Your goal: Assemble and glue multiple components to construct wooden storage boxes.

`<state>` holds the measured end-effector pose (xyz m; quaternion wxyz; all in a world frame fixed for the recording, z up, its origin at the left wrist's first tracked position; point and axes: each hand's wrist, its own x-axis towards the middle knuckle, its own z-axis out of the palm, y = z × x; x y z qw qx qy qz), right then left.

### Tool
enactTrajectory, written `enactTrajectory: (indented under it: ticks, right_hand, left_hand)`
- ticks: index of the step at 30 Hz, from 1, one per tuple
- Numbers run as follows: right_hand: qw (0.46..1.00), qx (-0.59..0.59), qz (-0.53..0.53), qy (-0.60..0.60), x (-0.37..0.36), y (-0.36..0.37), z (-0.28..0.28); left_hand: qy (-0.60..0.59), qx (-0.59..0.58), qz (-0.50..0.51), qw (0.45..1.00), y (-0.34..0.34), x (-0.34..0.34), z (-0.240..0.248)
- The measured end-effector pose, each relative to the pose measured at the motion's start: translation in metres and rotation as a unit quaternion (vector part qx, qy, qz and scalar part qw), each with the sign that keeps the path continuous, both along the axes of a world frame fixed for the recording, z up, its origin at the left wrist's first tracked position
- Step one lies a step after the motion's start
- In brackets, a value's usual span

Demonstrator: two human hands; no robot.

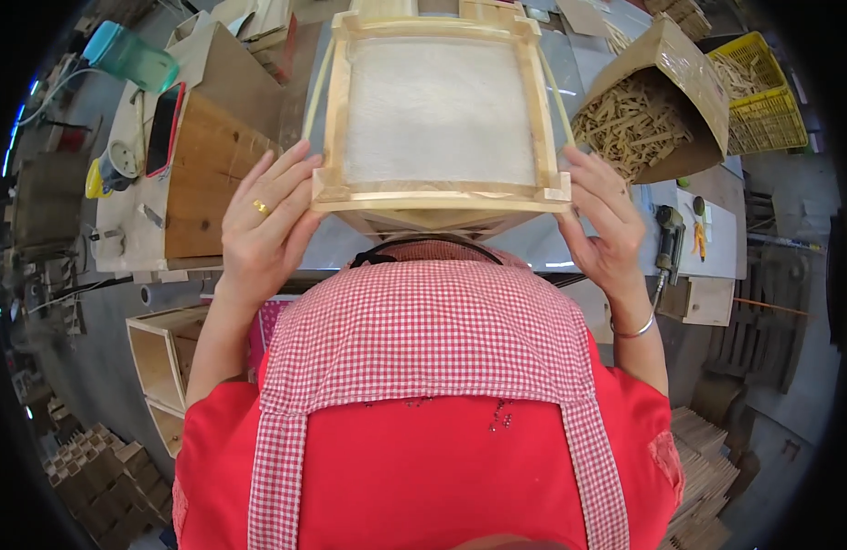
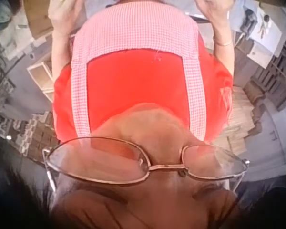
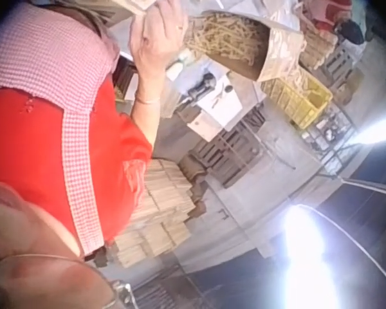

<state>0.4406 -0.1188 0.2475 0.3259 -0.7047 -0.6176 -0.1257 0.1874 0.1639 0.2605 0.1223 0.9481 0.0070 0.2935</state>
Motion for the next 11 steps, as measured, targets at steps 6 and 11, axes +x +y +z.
enactTrajectory:
  ticks: [6, 11]
  right_hand:
    - [0.983, 0.050, -0.041, 0.169, -0.007, 0.000, -0.004]
    - [0.891, 0.097, -0.098, 0.431, 0.020, 0.031, -0.004]
  left_hand:
    - [0.021, -0.345, -0.055, 0.937, 0.005, 0.006, -0.005]
    - [0.097, -0.606, 0.048, 0.788, 0.024, 0.063, -0.004]
